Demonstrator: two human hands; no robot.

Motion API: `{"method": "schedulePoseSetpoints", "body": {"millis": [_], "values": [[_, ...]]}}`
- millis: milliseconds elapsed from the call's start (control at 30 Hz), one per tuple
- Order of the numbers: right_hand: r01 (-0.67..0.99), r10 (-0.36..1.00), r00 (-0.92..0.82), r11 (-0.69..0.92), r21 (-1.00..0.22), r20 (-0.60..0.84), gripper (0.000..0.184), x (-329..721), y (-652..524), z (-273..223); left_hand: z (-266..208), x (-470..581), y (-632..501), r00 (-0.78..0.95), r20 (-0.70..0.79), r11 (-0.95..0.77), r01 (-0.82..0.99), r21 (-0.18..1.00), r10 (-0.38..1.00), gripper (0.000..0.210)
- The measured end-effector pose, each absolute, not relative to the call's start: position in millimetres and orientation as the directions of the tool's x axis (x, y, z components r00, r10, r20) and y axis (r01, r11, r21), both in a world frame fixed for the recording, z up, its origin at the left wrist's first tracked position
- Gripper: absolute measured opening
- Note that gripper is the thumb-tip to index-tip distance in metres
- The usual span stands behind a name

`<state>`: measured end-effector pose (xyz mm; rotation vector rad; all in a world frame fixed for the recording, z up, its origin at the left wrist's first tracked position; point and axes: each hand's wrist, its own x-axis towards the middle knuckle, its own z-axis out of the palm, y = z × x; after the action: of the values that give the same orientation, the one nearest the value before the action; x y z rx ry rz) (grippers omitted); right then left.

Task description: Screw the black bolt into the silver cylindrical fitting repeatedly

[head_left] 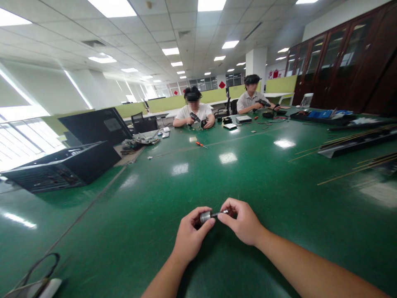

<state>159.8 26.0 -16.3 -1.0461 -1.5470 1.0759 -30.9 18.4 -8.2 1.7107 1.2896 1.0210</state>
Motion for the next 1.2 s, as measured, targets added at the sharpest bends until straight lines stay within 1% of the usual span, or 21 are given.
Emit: {"method": "schedulePoseSetpoints", "body": {"millis": [767,933,1000,1200], "values": [[0.127,0.961,-0.189,0.229,-0.965,0.203,0.01,159.4,26.2,-16.4,-6.2,-29.9,18.4,0.181,0.154,-0.218,0.416,0.883,0.971,0.032],[0.139,0.951,-0.223,0.249,-0.959,0.215,0.008,158.1,22.7,-15.1,-3.5,-25.4,16.3,0.253,0.149,-0.26,0.491,0.832,0.956,0.025],[0.156,0.948,-0.23,0.258,-0.954,0.219,0.008,157.9,21.5,-13.9,-3.1,-23.9,15.4,0.281,0.155,-0.281,0.492,0.824,0.947,0.024],[0.169,0.941,-0.247,0.276,-0.946,0.23,0.01,157.5,23.4,-16.1,-5.0,-24.5,15.2,0.283,0.161,-0.286,0.485,0.826,0.945,0.025]]}}
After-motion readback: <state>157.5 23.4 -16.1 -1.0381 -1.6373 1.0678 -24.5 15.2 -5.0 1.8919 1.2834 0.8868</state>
